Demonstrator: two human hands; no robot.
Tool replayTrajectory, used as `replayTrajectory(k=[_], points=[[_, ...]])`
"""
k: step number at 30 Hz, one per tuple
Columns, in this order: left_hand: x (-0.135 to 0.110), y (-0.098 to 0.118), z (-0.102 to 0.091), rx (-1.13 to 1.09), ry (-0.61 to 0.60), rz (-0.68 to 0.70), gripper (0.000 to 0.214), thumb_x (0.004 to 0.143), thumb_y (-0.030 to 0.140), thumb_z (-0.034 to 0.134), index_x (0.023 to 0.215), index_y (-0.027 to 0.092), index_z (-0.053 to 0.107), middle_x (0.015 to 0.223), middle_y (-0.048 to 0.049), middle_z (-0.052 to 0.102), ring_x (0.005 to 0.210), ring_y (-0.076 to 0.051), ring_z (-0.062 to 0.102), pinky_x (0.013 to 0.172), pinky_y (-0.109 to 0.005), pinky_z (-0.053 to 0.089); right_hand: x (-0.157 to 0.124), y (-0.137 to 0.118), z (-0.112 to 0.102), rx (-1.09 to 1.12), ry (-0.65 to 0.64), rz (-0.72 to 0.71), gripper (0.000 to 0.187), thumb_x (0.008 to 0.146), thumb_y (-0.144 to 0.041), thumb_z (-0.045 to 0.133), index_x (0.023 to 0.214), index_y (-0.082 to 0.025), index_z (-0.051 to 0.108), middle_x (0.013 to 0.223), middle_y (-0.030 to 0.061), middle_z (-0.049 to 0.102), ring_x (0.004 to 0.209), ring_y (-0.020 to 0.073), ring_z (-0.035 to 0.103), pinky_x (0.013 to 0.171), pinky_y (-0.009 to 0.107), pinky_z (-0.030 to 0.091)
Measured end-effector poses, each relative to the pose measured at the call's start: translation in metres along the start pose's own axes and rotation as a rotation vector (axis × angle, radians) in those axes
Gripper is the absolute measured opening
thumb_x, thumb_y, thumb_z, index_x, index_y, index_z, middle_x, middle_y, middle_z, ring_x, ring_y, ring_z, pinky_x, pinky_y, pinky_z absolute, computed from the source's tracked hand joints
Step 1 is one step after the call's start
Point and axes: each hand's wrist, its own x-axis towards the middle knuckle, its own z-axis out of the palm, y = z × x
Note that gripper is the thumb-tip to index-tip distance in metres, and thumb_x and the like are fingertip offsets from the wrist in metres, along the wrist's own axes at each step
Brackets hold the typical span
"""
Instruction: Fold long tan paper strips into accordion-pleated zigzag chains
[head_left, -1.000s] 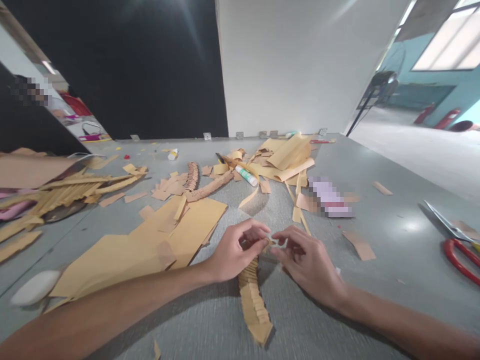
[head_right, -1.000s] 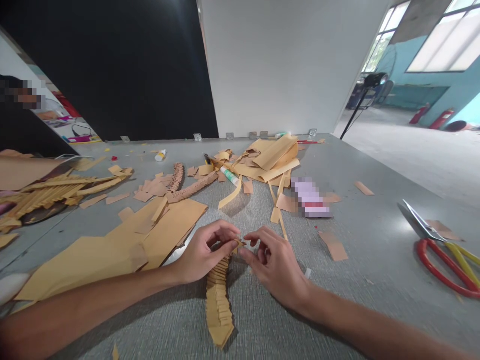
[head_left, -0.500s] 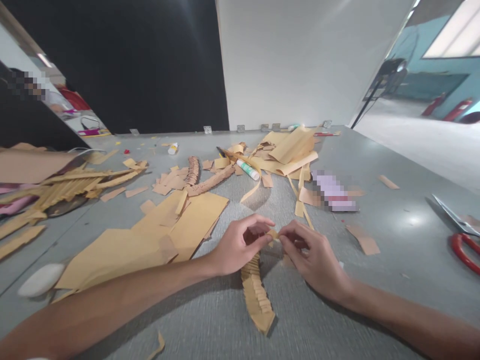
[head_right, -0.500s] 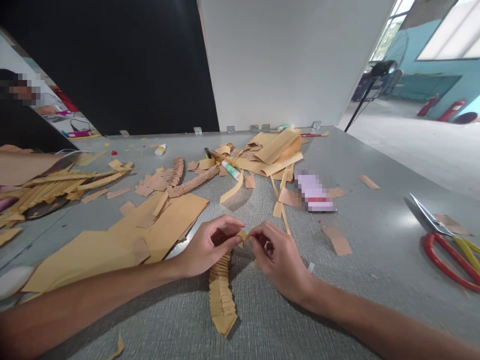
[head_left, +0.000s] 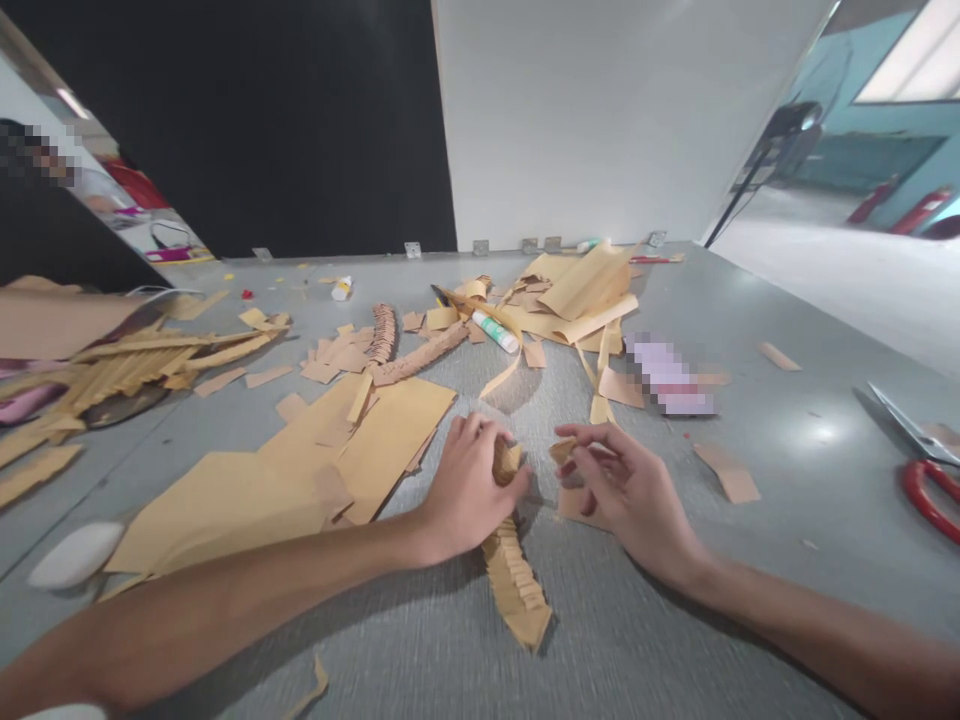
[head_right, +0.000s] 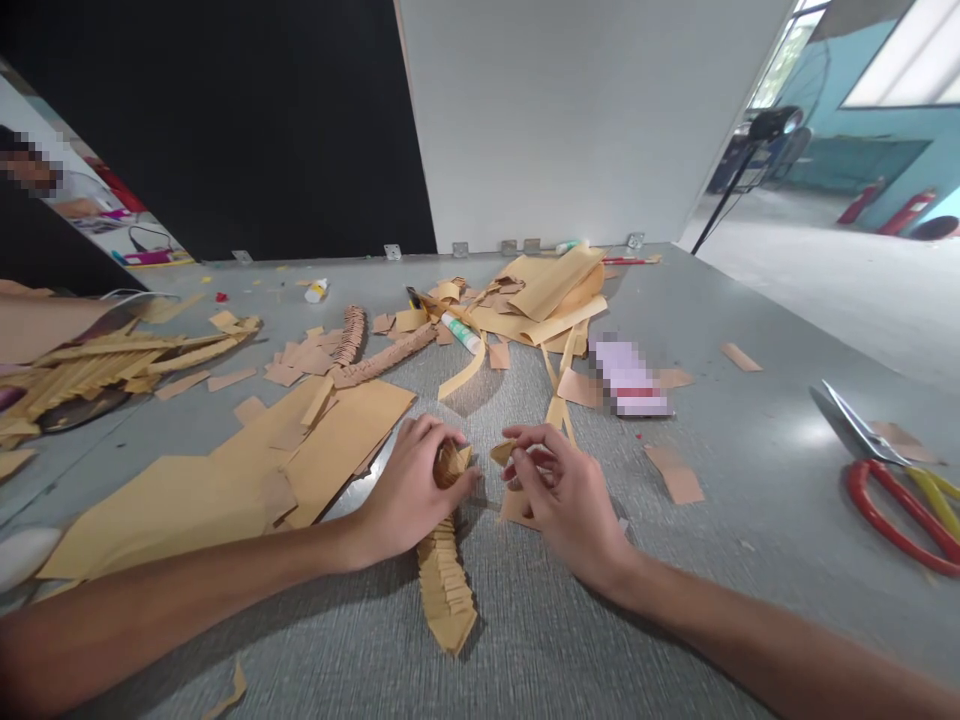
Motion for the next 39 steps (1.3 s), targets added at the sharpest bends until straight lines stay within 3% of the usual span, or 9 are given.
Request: replayTrajectory(k=[2,5,11,13,16,22,26,33,39], points=[[0.001,0.000,-0.001,-0.059,-0.043,-0.005,0.016,0.091,0.031,0.063,0.101,0.020,0.058,0.102,-0.0072,0.060,0.103,-0.027,0.056,0.090,-0.042,0.045,0.002,0.000,0.000,0.054,0.002,0.037,0.026,0.099,-0.047,0.056,0.100,-0.021,0.053,0.080,0.0042,0.072,0.058,0.0158,0.068,0.044,0.024,0.052],[0.002,0.001,-0.005,-0.262,-0.088,-0.020,0.029,0.093,0.032,0.064,0.119,0.023,0.054,0.104,-0.0056,0.064,0.097,-0.023,0.061,0.086,-0.037,0.047,0.004,-0.001,0.000,0.111,-0.013,0.058,0.026,0.100,-0.048,0.054,0.101,-0.023,0.047,0.066,-0.0028,0.066,0.043,0.0107,0.057,0.042,0.023,0.048],[0.003,0.002,-0.007,-0.593,-0.173,-0.001,0.054,0.079,0.034,0.083,0.123,0.023,0.054,0.118,-0.0069,0.067,0.108,-0.022,0.064,0.093,-0.033,0.049,0.003,-0.002,0.000,0.182,-0.044,0.035,0.029,0.097,-0.046,0.060,0.110,-0.024,0.047,0.071,-0.0040,0.063,0.048,0.0106,0.059,0.044,0.021,0.049],[0.003,0.002,-0.007,-0.606,-0.187,-0.011,0.051,0.078,0.035,0.084,0.120,0.022,0.057,0.116,-0.0069,0.068,0.107,-0.022,0.064,0.093,-0.032,0.049,0.002,-0.002,0.000,0.169,-0.041,0.015,0.026,0.098,-0.044,0.060,0.109,-0.023,0.050,0.073,-0.0038,0.061,0.049,0.0099,0.060,0.046,0.021,0.051],[0.003,0.004,-0.008,-0.566,-0.224,-0.004,0.038,0.086,0.036,0.076,0.119,0.023,0.062,0.113,-0.0057,0.069,0.102,-0.021,0.065,0.089,-0.031,0.049,0.001,-0.002,0.000,0.158,-0.048,-0.007,0.023,0.097,-0.042,0.061,0.107,-0.023,0.053,0.079,-0.0019,0.062,0.051,0.0088,0.060,0.046,0.020,0.052],[0.005,0.005,-0.011,-0.517,-0.258,-0.008,0.033,0.092,0.039,0.068,0.119,0.021,0.061,0.094,-0.0022,0.065,0.076,-0.015,0.056,0.067,-0.026,0.044,-0.001,-0.004,-0.001,0.165,-0.109,0.014,0.029,0.098,-0.040,0.060,0.122,-0.025,0.054,0.075,-0.0017,0.063,0.052,0.0105,0.062,0.044,0.019,0.049],[0.006,0.005,-0.011,-0.538,-0.264,-0.009,0.032,0.093,0.041,0.066,0.117,0.021,0.059,0.083,0.0005,0.057,0.070,-0.014,0.050,0.064,-0.025,0.041,-0.002,-0.002,0.000,0.141,-0.099,0.057,0.025,0.098,-0.043,0.060,0.109,-0.021,0.063,0.067,-0.0001,0.066,0.052,0.0123,0.063,0.045,0.020,0.048],[0.006,0.004,-0.013,-0.553,-0.230,0.052,0.035,0.097,0.041,0.059,0.126,0.023,0.052,0.095,-0.0035,0.062,0.071,-0.014,0.055,0.065,-0.026,0.045,0.002,0.004,-0.003,0.019,0.031,-0.065,0.022,0.096,-0.042,0.063,0.094,-0.021,0.069,0.087,0.0034,0.068,0.050,0.0071,0.055,0.042,0.019,0.044],[0.005,0.005,-0.012,-0.539,-0.272,0.095,0.025,0.102,0.039,0.051,0.117,0.021,0.057,0.085,-0.0025,0.064,0.068,-0.014,0.057,0.065,-0.026,0.045,0.001,0.003,0.000,0.182,0.003,0.021,0.025,0.098,-0.045,0.061,0.096,-0.020,0.063,0.066,0.0005,0.069,0.042,0.0106,0.060,0.037,0.019,0.046]])
